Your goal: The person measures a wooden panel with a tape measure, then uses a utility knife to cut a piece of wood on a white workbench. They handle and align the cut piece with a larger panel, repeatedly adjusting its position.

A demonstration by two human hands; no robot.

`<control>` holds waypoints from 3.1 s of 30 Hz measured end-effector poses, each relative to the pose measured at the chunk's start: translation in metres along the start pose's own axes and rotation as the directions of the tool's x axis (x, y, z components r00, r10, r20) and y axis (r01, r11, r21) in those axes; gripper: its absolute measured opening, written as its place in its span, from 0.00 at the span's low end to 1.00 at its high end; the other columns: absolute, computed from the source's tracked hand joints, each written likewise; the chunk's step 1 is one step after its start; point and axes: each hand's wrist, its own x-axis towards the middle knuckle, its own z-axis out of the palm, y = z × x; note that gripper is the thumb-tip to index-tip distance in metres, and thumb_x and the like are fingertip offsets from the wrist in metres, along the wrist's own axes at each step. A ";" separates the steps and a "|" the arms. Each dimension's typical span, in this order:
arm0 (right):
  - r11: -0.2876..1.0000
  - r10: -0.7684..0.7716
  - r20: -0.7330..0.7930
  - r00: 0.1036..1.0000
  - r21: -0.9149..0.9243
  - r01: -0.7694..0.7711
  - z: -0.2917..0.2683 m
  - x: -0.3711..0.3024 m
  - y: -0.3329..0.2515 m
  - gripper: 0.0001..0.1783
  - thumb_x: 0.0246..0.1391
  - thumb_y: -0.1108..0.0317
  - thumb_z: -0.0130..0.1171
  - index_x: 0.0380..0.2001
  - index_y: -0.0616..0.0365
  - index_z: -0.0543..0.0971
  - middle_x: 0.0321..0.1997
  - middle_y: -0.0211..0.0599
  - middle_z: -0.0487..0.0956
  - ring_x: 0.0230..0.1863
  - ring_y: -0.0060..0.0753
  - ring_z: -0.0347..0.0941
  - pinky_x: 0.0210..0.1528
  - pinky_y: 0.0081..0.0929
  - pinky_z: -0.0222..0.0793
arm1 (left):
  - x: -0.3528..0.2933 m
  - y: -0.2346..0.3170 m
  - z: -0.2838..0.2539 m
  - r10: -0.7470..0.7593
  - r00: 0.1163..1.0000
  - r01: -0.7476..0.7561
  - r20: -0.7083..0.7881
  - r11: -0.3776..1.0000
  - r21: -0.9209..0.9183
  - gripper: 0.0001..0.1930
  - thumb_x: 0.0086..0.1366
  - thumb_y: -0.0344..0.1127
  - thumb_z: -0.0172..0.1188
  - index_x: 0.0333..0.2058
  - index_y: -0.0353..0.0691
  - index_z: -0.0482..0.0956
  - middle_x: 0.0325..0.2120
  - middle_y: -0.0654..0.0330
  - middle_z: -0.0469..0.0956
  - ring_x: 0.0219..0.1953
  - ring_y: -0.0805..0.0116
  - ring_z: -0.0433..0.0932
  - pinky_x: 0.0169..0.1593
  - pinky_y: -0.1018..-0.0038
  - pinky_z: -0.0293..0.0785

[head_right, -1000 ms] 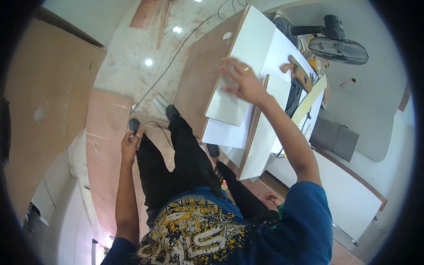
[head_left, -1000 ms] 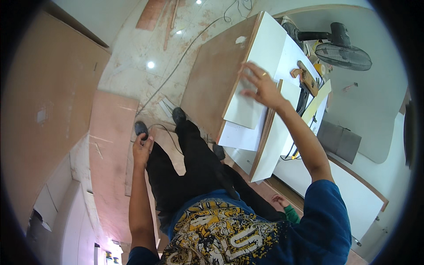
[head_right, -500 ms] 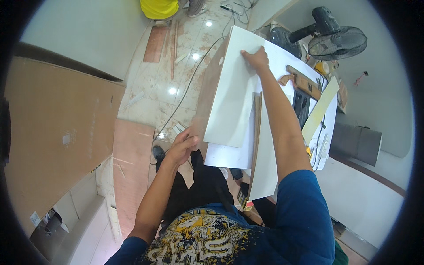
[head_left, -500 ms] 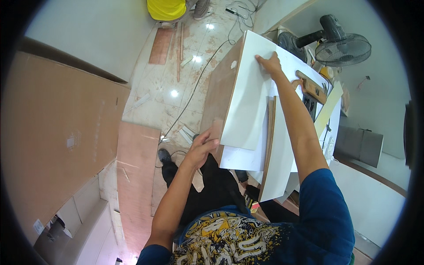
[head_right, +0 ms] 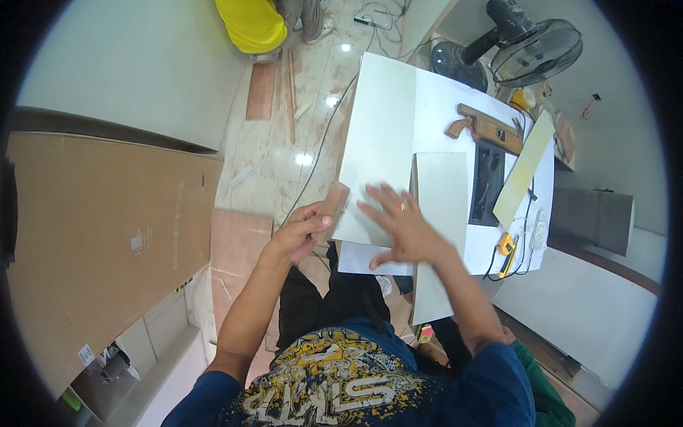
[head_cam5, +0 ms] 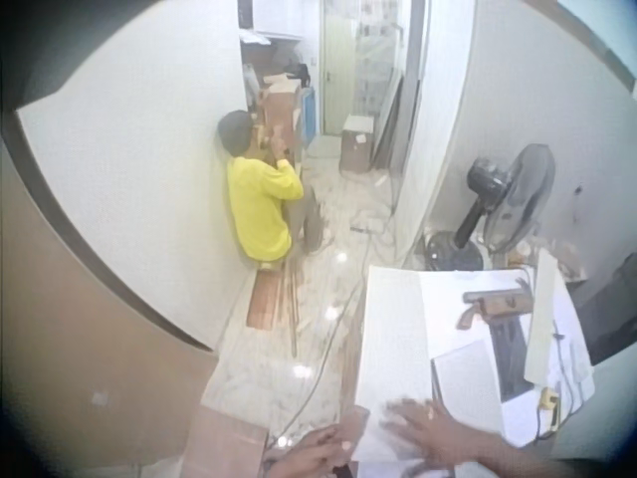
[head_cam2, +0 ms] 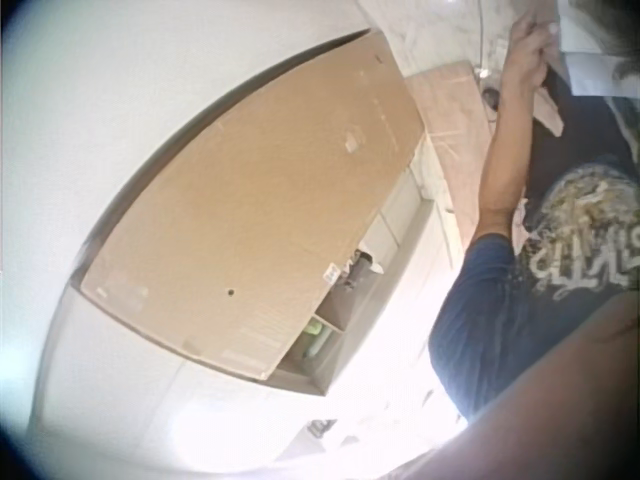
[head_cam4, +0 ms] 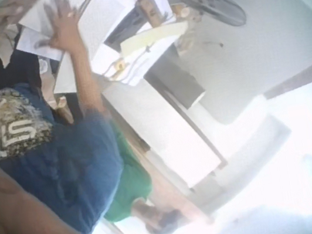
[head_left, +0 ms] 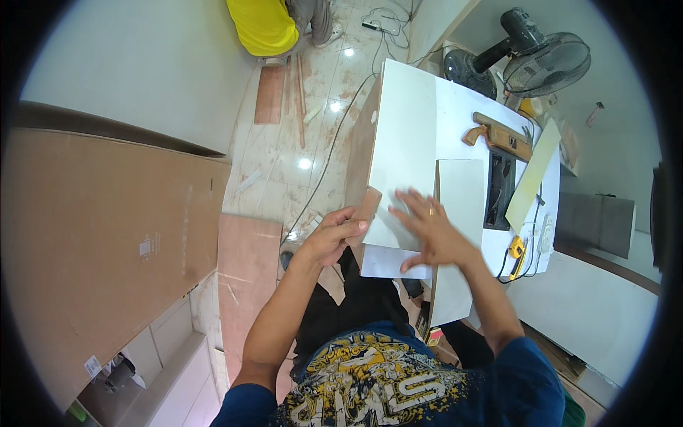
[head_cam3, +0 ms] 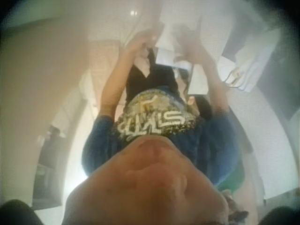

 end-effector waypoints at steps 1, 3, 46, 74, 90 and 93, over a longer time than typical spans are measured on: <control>0.997 0.079 -0.051 0.996 -0.008 -0.079 0.004 -0.015 -0.022 0.56 0.43 0.50 0.79 0.75 0.39 0.63 0.82 0.42 0.52 0.82 0.54 0.44 0.77 0.65 0.44 | -0.004 0.010 0.011 -0.009 1.000 0.009 0.022 1.000 0.003 0.29 0.66 0.39 0.68 0.62 0.31 0.73 0.49 0.63 0.79 0.49 0.75 0.75 0.55 0.74 0.71; 0.955 0.121 -0.254 0.960 -0.234 -0.183 0.020 -0.026 -0.031 0.45 0.48 0.67 0.72 0.71 0.42 0.69 0.79 0.39 0.60 0.80 0.49 0.53 0.77 0.60 0.50 | -0.007 0.033 0.038 -0.026 0.996 0.026 0.080 1.000 0.008 0.30 0.67 0.40 0.68 0.62 0.31 0.73 0.50 0.61 0.79 0.50 0.75 0.76 0.57 0.70 0.72; 0.159 0.524 -0.252 0.814 0.967 0.197 -0.120 0.193 0.188 0.18 0.58 0.64 0.73 0.48 0.61 0.82 0.44 0.34 0.85 0.46 0.30 0.82 0.52 0.30 0.80 | -0.100 -0.032 0.009 0.406 0.912 -0.387 0.051 0.816 0.429 0.28 0.59 0.43 0.74 0.55 0.34 0.80 0.67 0.50 0.64 0.71 0.57 0.60 0.73 0.63 0.51; 0.857 0.393 -0.837 0.381 0.183 -0.482 0.017 0.294 0.167 0.17 0.60 0.52 0.59 0.42 0.48 0.88 0.45 0.38 0.85 0.55 0.45 0.78 0.63 0.53 0.61 | 0.020 -0.078 -0.092 0.402 0.860 -0.255 -0.313 0.872 0.417 0.35 0.64 0.47 0.71 0.63 0.29 0.73 0.56 0.47 0.76 0.59 0.57 0.75 0.63 0.65 0.68; 0.833 0.412 -0.815 0.408 0.155 -0.531 0.018 0.301 0.161 0.16 0.65 0.54 0.56 0.41 0.53 0.85 0.44 0.39 0.81 0.53 0.48 0.74 0.66 0.52 0.55 | 0.150 -0.040 -0.081 0.723 0.646 -0.440 -0.247 0.616 0.653 0.28 0.70 0.35 0.64 0.64 0.26 0.72 0.35 0.60 0.75 0.40 0.73 0.71 0.47 0.78 0.68; 0.850 0.426 -0.807 0.408 0.203 -0.487 0.015 0.300 0.154 0.13 0.64 0.57 0.58 0.39 0.54 0.82 0.44 0.39 0.80 0.52 0.48 0.74 0.66 0.52 0.54 | 0.166 -0.030 -0.081 0.734 0.631 -0.451 -0.251 0.610 0.651 0.28 0.70 0.35 0.64 0.64 0.26 0.73 0.33 0.61 0.73 0.38 0.74 0.70 0.45 0.78 0.68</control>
